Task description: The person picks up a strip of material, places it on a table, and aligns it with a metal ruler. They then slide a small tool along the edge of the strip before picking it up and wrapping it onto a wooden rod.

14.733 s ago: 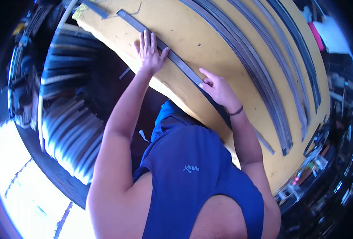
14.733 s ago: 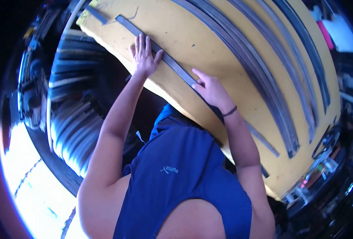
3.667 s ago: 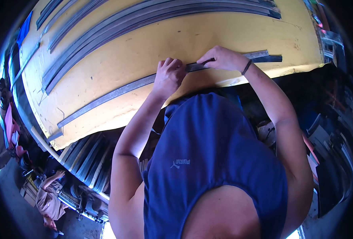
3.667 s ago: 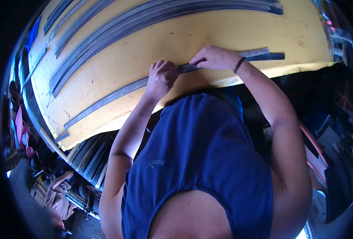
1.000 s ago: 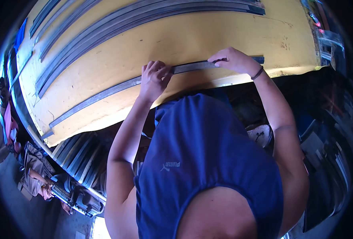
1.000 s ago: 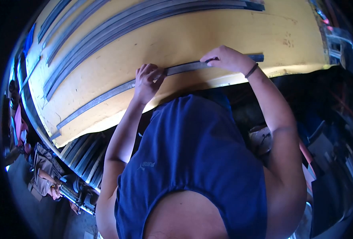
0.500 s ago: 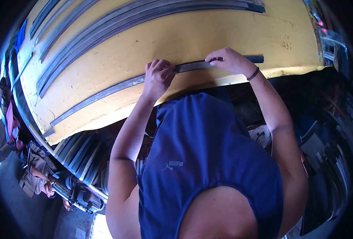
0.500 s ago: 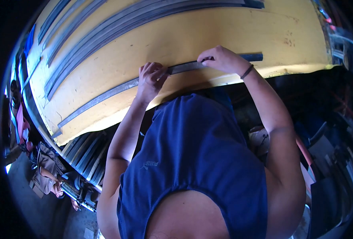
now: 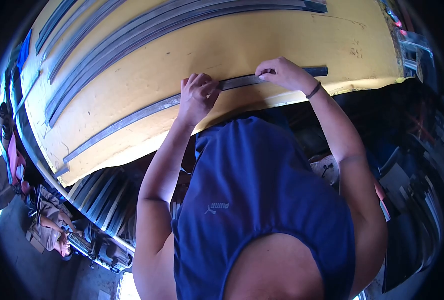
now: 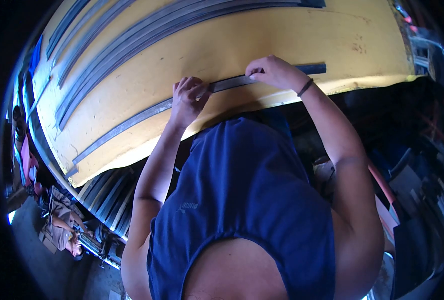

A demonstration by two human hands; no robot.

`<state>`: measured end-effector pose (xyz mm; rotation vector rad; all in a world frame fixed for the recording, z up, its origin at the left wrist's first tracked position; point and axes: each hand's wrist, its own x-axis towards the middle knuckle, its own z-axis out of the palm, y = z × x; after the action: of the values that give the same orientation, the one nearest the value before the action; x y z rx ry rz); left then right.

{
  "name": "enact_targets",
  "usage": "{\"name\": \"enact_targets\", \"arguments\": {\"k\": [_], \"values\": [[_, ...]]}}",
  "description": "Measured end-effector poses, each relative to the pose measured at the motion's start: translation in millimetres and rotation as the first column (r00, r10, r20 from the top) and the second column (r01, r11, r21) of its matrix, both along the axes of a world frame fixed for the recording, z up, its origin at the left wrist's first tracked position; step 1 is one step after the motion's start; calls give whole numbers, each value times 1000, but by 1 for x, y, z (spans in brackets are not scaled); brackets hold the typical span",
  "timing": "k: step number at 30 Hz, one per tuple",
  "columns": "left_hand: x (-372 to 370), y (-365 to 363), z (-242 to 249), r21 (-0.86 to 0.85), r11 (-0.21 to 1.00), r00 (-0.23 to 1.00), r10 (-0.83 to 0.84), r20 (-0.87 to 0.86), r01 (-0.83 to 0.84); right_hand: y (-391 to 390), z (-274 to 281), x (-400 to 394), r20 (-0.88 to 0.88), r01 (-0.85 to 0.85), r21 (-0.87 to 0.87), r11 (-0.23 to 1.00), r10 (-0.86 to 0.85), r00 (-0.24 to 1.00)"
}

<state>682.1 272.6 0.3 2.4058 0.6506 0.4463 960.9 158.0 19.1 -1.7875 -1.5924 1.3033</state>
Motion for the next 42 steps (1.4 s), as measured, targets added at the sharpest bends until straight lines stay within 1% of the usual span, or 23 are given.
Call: {"name": "enact_targets", "arguments": {"k": [5, 8, 13, 20, 26, 29, 32, 37, 40, 42], "values": [[8, -4, -3, 19, 999, 999, -36, 6, 36, 1, 0, 0, 2, -5, -9, 1000, 5, 1000], [13, -6, 1, 13, 999, 999, -32, -22, 32, 1, -3, 2, -15, -5, -17, 1000, 5, 1000], [14, -7, -3, 12, 1000, 1000, -27, 10, 27, 2, -3, 1, -10, -9, -5, 1000, 9, 1000], [18, -9, 0, 13, 999, 999, -34, -22, 34, 0, -5, -2, 19, 10, 55, 998, -12, 1000], [40, -18, -5, 31, 995, 995, -94, 34, 93, -1, -9, -5, 44, 27, 83, 996, -31, 999], [49, -23, -8, 59, 995, 996, -87, 23, 85, -2, -11, -6, 65, 34, 113, 993, -42, 997], [53, -26, -5, 29, 997, 998, -68, 12, 67, -3, -12, -6, 69, 34, 137, 990, -43, 997], [62, -29, -5, 53, 995, 996, -87, -3, 87, -2, -11, -6, 100, 9, 145, 989, -23, 995], [65, -32, -5, 72, 994, 996, -84, 32, 81, -4, -17, -3, 74, 16, 167, 986, -29, 997], [66, -32, -3, 84, 993, 996, -84, 41, 80, -5, -8, 4, 19, 21, 96, 995, -23, 1000]]}}
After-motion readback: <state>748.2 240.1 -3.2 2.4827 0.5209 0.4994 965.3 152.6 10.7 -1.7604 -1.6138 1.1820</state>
